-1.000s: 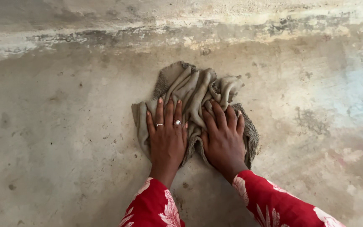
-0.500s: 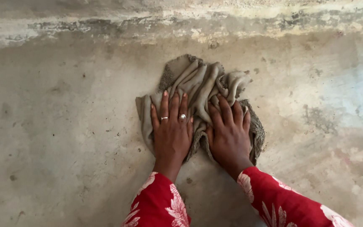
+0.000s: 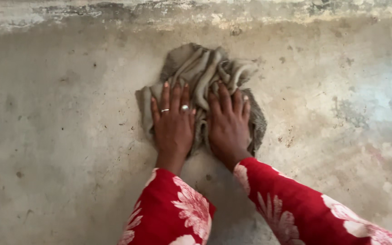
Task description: The person scrubs the concrete floor by hand using a cloth, repeatedly moving it across the surface, then rinses and wrings the cloth in a bucket of water before continuing to wipe the area.
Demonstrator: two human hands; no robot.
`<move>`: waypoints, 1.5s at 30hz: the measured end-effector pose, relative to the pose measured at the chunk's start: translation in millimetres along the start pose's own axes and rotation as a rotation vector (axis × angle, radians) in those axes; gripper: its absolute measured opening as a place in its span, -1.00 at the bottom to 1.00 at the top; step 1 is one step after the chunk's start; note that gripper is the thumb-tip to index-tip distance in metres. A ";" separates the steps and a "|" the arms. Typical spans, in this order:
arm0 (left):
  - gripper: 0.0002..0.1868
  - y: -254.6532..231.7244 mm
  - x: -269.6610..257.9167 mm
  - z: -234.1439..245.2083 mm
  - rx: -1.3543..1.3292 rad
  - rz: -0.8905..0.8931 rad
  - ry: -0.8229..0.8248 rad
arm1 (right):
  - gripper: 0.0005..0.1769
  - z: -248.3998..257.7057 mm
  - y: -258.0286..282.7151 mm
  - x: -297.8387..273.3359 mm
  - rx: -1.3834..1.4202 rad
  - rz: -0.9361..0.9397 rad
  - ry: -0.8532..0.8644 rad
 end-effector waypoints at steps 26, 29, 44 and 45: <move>-0.32 -52.7 -39.3 17.0 0.000 -0.068 -0.016 | -0.42 50.4 -29.5 -36.0 0.074 0.184 0.056; -0.31 -70.8 -38.7 14.7 -0.022 -0.090 -0.025 | -0.42 57.5 -41.9 -40.0 0.059 0.143 0.029; -0.30 -80.0 -46.2 15.2 -0.068 -0.138 0.007 | -0.45 68.1 -47.8 -66.6 -0.010 0.000 -0.032; -0.31 -76.3 -50.1 15.7 -0.060 -0.138 0.005 | -0.45 66.9 -42.6 -69.2 -0.011 0.005 -0.024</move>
Point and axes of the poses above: each hand's wrist, its own x-axis towards the middle knuckle, its own z-axis out of the back of the hand, y = z × x, the point moved 7 cm from there along x, towards the middle knuckle, and after that the axes turned 10 degrees about -y, right-handed, at the moved point
